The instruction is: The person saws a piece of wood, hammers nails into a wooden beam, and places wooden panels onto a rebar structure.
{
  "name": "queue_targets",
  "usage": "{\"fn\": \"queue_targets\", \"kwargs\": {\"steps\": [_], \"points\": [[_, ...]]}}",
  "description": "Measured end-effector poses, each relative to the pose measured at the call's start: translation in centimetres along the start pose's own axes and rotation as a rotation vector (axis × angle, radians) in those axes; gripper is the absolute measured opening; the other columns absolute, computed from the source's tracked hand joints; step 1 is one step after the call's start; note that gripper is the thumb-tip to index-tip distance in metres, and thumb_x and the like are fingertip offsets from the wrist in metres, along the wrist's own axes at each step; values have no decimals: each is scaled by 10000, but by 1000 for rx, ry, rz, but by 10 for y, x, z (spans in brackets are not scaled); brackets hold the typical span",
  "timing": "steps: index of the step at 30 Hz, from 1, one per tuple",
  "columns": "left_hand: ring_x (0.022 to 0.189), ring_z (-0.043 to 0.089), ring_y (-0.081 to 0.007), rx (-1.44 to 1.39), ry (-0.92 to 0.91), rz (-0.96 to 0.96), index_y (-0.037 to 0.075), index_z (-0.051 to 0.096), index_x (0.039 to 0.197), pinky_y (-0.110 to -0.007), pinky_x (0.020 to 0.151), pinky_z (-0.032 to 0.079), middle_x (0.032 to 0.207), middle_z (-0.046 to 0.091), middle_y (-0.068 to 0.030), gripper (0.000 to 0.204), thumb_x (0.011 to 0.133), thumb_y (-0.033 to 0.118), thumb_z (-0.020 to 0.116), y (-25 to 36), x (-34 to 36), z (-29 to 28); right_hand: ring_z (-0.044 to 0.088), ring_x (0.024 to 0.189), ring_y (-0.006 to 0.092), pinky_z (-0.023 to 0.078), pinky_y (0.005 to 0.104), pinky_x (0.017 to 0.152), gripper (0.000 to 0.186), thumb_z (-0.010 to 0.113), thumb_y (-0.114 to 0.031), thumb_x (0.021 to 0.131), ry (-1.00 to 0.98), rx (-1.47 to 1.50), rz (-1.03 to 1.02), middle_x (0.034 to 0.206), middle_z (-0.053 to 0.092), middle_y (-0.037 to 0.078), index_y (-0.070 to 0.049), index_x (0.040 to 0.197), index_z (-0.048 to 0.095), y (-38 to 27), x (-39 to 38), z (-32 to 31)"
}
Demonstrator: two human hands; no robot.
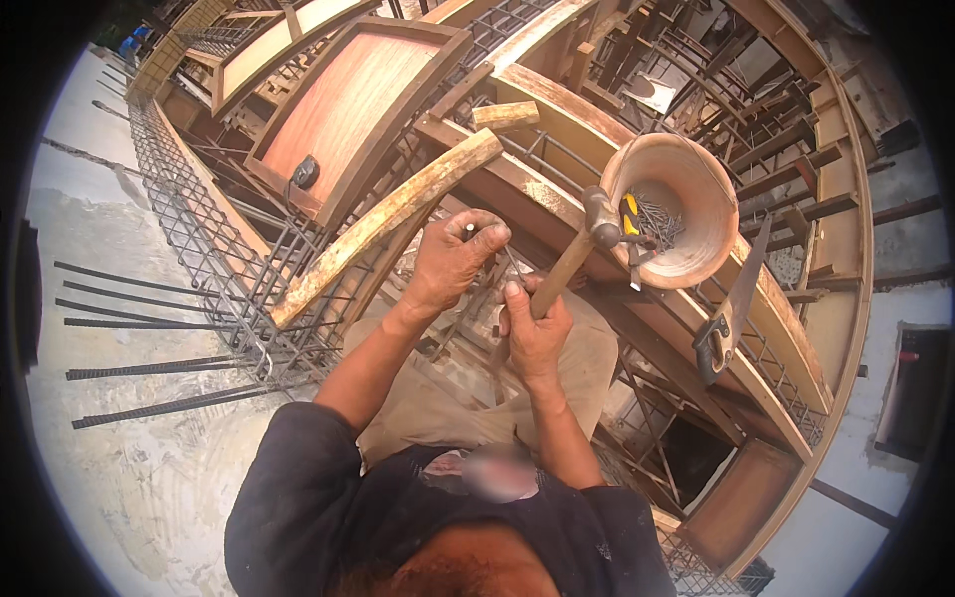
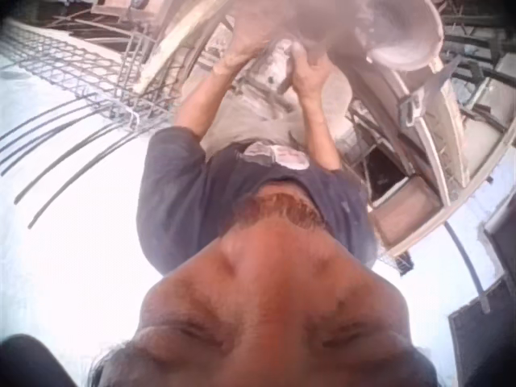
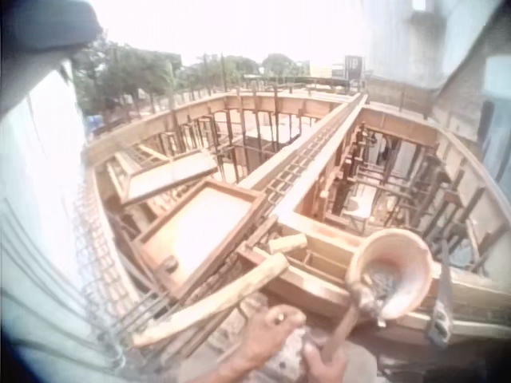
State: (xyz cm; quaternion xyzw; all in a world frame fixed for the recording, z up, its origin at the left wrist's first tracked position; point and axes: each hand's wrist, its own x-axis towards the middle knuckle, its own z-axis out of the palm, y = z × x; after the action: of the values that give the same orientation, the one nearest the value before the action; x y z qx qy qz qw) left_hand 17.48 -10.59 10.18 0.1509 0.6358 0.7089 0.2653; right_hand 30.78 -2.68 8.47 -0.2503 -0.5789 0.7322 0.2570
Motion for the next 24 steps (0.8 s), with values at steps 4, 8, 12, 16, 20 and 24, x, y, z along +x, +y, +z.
{"fn": "queue_targets", "kwargs": {"steps": [4,8,12,16,20,24], "points": [[767,562,-50,-139,101,-2,-28,722,956,-241,672,473,819,681,-22,298,908,261,778,-29,-30,-28,536,492,114,413,248,454,184,668,-150,962,-45,101,141,677,622,75,17,913,609,28,-13,12],[579,468,-25,-353,246,-163,-22,690,991,-203,491,356,744,616,14,344,887,284,807,-52,-49,-40,531,474,134,417,261,443,152,647,-118,941,-67,168,261,679,620,86,7,865,607,49,-16,21],[574,481,-36,-369,277,-169,-28,681,993,-217,492,386,750,620,3,324,892,255,803,-70,-52,-39,517,463,135,417,263,435,148,656,-123,940,-88,172,321,680,617,82,-1,874,604,59,-11,22],[623,524,-53,-586,186,-297,-23,696,981,-234,526,451,795,636,-4,296,895,240,801,-65,-64,-29,507,461,123,409,256,429,161,665,-135,947,-123,220,316,676,617,79,-2,883,602,68,-5,23],[715,610,-122,-280,375,-110,-30,706,967,-267,661,501,812,675,-29,263,922,222,767,-89,-40,-44,490,479,95,399,240,425,179,668,-137,959,-127,73,299,724,575,39,-10,1034,566,64,-1,24],[765,662,-212,161,518,351,-30,726,975,-321,735,518,877,711,-113,253,890,203,774,-90,47,-98,482,499,86,398,230,430,449,679,-131,949,-135,-122,351,762,519,16,-27,1296,413,47,-2,-7]]}}
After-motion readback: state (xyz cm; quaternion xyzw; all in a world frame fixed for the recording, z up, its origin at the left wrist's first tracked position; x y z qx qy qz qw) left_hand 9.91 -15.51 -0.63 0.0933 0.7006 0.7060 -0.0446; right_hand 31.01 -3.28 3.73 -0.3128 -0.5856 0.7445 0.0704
